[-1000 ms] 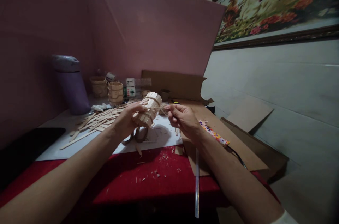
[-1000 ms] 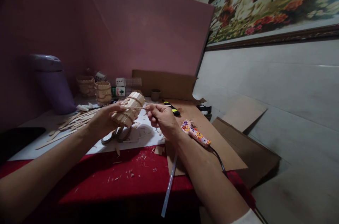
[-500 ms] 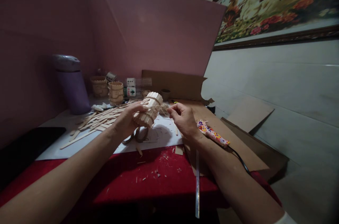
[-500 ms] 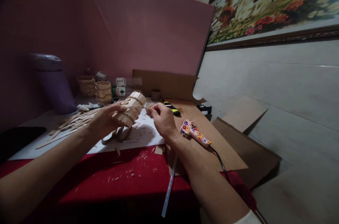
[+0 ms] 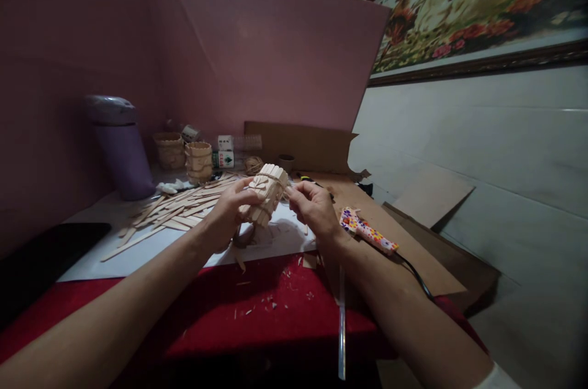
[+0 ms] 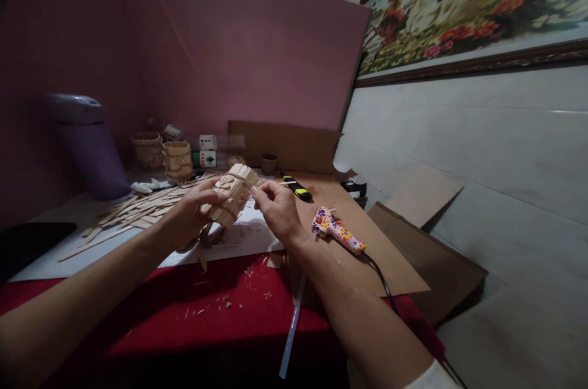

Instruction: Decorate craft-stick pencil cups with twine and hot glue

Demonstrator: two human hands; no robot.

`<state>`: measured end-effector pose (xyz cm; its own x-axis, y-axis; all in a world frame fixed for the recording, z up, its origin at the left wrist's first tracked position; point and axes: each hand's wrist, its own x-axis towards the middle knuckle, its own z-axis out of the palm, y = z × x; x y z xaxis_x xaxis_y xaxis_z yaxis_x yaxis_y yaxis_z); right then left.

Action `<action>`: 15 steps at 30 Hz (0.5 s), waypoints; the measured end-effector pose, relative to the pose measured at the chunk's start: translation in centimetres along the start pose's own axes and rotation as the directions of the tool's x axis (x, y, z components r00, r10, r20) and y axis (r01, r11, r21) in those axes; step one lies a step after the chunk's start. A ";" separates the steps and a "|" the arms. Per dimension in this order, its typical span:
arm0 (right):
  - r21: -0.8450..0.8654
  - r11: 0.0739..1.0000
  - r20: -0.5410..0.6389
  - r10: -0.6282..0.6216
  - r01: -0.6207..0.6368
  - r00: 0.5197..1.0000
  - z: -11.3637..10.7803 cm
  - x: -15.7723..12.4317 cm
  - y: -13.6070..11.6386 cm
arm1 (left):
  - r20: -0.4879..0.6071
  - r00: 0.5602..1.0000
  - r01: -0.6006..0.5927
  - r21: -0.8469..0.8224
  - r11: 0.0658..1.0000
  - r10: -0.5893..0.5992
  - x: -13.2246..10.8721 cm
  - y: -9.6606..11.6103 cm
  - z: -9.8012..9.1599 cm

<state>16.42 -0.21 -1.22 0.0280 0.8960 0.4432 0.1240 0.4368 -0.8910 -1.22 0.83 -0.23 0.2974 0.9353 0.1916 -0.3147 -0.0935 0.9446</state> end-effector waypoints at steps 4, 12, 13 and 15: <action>0.166 0.978 0.057 0.117 -0.125 0.992 0.1 -0.1 -0.4 | 0.008 1.000 -0.009 -0.006 1.000 0.009 0.1 -0.2 -0.1; 0.191 0.967 0.061 0.160 -0.169 0.985 0.1 -0.1 -0.2 | 0.028 1.000 0.006 0.005 1.000 -0.006 0.0 -0.4 -0.3; 0.192 0.967 0.060 0.159 -0.167 0.986 0.1 -0.1 -0.2 | 0.019 1.000 0.006 0.003 1.000 -0.006 0.0 -0.4 -0.3; 0.194 0.967 0.057 0.154 -0.162 0.986 0.1 -0.1 -0.1 | 0.006 1.000 0.007 0.005 1.000 -0.007 0.0 -0.3 -0.2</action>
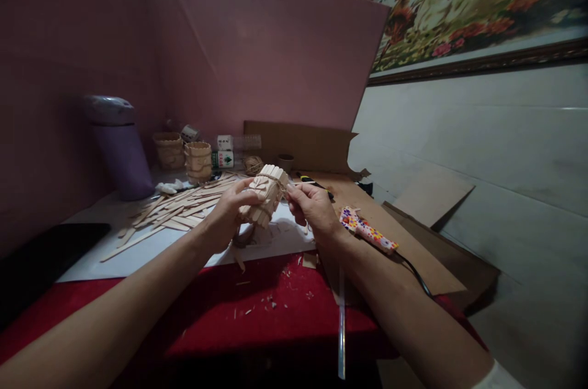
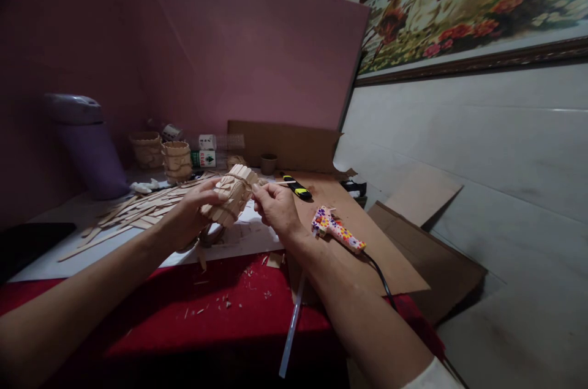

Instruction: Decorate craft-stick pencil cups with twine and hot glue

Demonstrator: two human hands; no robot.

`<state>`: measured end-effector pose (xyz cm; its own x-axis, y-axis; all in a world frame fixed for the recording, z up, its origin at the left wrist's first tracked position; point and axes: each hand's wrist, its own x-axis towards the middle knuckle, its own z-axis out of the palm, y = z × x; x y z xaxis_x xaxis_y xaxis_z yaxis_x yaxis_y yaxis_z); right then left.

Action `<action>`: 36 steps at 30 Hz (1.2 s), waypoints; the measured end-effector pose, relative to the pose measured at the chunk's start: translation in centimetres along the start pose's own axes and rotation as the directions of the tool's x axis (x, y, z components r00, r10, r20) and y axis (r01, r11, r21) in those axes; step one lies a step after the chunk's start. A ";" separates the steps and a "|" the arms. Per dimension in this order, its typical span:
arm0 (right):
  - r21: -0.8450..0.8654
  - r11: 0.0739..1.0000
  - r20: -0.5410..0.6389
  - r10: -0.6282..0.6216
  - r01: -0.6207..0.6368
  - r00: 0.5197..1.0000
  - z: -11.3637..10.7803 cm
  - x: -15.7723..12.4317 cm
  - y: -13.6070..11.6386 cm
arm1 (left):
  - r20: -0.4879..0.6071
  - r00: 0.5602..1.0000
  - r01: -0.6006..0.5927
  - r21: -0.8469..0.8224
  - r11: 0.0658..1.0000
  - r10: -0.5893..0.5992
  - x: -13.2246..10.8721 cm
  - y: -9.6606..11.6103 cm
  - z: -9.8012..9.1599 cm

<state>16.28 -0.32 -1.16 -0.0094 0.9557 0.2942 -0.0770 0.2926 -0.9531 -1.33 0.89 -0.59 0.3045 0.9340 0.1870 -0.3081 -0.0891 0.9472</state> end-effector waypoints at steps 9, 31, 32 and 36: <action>0.007 1.000 -0.023 -0.016 0.016 1.000 -0.2 0.4 0.4 | 0.012 1.000 0.008 0.025 1.000 -0.009 0.0 0.1 0.1; -0.116 0.972 0.027 -0.205 0.206 0.978 -0.2 0.3 0.6 | -0.102 0.991 -0.053 0.289 0.956 0.085 0.2 0.0 0.2; -0.130 0.968 0.028 -0.213 0.214 0.977 -0.2 0.4 0.8 | -0.100 0.992 -0.045 0.286 0.957 0.076 0.2 -0.1 0.3; -0.134 0.969 0.043 -0.202 0.206 0.978 -0.4 0.4 0.9 | -0.086 0.995 -0.033 0.270 0.962 0.058 0.2 -0.2 0.2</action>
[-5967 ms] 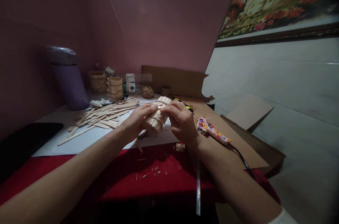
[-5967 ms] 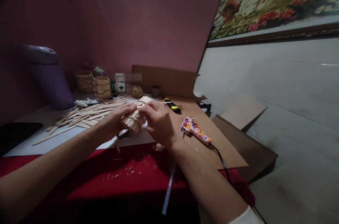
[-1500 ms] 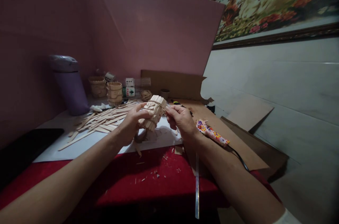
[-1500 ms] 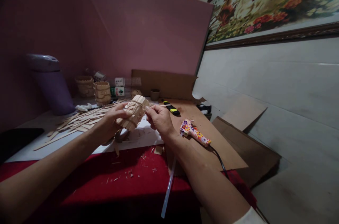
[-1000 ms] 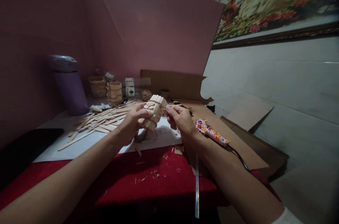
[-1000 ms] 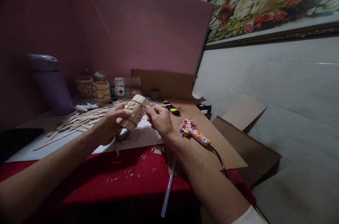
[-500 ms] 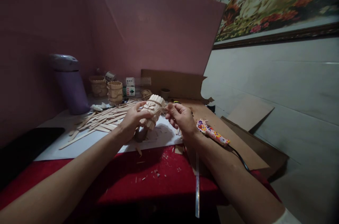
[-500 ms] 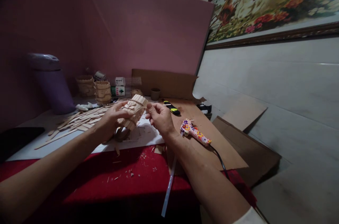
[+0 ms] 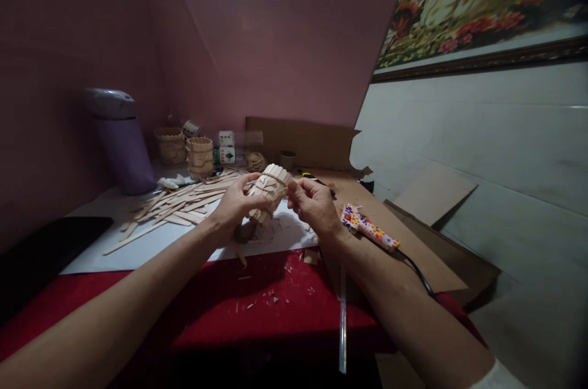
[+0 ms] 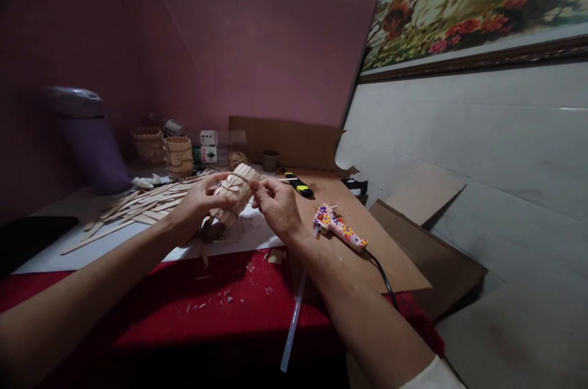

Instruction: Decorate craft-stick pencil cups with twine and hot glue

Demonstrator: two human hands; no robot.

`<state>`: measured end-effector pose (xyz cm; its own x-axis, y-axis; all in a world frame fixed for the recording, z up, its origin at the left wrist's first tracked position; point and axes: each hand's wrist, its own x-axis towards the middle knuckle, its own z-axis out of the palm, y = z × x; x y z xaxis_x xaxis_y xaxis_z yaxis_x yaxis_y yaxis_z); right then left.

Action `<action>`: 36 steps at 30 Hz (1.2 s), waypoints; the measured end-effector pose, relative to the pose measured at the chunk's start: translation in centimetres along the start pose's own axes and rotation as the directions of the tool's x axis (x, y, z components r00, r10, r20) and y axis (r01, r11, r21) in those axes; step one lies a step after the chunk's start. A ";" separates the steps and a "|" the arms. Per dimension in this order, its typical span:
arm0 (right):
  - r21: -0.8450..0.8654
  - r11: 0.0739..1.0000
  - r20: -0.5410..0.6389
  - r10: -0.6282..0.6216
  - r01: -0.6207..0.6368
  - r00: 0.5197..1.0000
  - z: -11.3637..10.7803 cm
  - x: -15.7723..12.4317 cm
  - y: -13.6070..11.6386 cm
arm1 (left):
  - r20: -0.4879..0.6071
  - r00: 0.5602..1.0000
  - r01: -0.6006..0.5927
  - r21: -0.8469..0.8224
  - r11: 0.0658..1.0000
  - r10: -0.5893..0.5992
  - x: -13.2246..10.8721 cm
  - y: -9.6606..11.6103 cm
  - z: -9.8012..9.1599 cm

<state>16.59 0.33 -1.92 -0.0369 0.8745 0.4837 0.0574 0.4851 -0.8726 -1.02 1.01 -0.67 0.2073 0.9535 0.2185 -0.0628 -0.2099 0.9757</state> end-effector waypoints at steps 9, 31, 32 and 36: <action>0.083 0.997 0.006 0.006 -0.006 1.000 0.4 -0.2 -0.5 | 0.008 1.000 0.026 -0.015 1.000 -0.026 0.1 -0.2 0.0; -0.096 0.995 0.041 -0.007 0.011 0.999 0.7 -1.1 -1.2 | 0.061 0.995 0.079 -0.035 0.996 -0.076 -0.1 -0.3 0.1; -0.086 0.996 0.032 0.002 0.001 0.999 0.6 -1.1 -1.3 | 0.070 0.994 0.091 -0.054 0.994 -0.087 -0.1 -0.3 0.0; -0.020 0.999 -0.039 0.046 -0.047 0.998 0.5 -1.0 -1.7 | 0.090 0.989 0.129 -0.110 0.986 -0.119 -0.1 -0.4 -0.2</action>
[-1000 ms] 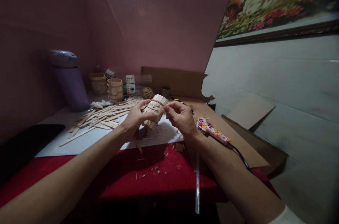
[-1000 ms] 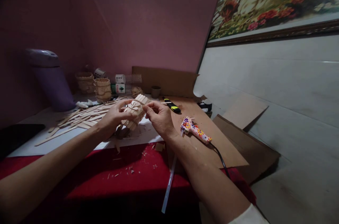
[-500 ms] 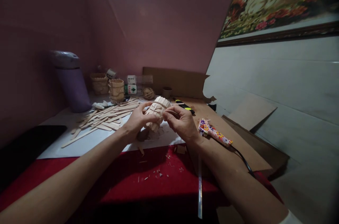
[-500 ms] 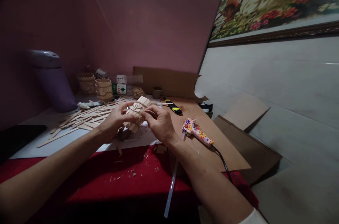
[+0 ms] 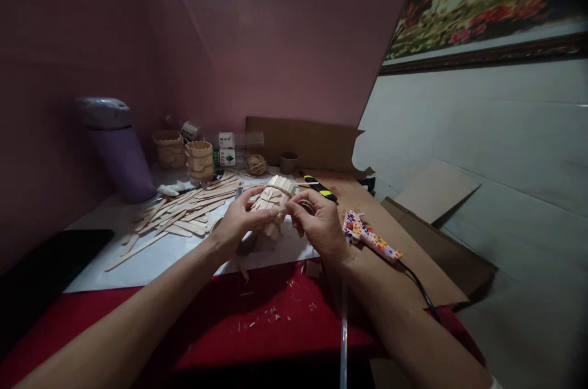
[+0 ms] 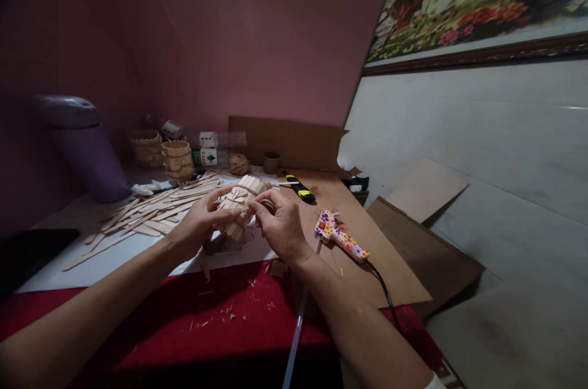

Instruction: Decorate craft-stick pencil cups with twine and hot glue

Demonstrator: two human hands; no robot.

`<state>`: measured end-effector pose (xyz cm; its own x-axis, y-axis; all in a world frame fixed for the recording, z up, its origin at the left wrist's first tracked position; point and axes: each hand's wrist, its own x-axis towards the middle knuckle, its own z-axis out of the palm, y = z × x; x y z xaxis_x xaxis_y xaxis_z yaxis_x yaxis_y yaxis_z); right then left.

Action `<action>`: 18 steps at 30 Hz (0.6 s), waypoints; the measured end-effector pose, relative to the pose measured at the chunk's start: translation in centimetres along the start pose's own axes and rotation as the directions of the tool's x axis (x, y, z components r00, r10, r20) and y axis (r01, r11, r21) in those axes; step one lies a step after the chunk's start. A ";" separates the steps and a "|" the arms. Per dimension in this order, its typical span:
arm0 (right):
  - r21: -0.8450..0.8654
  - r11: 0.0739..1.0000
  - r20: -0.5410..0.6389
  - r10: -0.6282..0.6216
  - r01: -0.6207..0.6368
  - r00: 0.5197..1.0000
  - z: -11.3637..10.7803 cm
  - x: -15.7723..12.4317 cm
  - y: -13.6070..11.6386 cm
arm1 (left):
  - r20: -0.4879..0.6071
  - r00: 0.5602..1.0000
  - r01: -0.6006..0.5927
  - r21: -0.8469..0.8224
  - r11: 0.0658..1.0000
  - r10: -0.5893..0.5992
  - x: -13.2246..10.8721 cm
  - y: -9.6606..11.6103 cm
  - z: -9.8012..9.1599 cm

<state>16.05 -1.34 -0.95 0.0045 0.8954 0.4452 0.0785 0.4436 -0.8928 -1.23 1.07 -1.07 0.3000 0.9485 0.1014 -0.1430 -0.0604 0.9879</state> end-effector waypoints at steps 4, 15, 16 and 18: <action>0.092 0.995 -0.055 0.035 -0.030 0.998 -0.1 0.3 0.0 | -0.075 0.997 0.024 0.010 1.000 -0.024 0.0 0.2 0.2; 0.310 0.947 -0.133 0.127 -0.081 0.983 -0.8 1.6 0.8 | -0.252 0.964 0.044 0.457 0.888 0.082 4.0 0.3 1.3; 0.321 0.943 -0.125 0.137 -0.090 0.983 -0.8 1.6 0.8 | -0.227 0.969 0.028 0.481 0.876 0.094 4.4 0.1 1.2; 0.347 0.931 -0.118 0.162 -0.112 0.980 -0.7 1.5 0.7 | -0.166 0.980 -0.002 0.541 0.841 0.108 4.8 -0.3 1.1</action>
<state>16.82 0.32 -0.85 0.1344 0.9444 0.3001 -0.2734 0.3264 -0.9048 1.27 5.27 -0.77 0.1224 0.9747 0.1870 0.3900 -0.2205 0.8940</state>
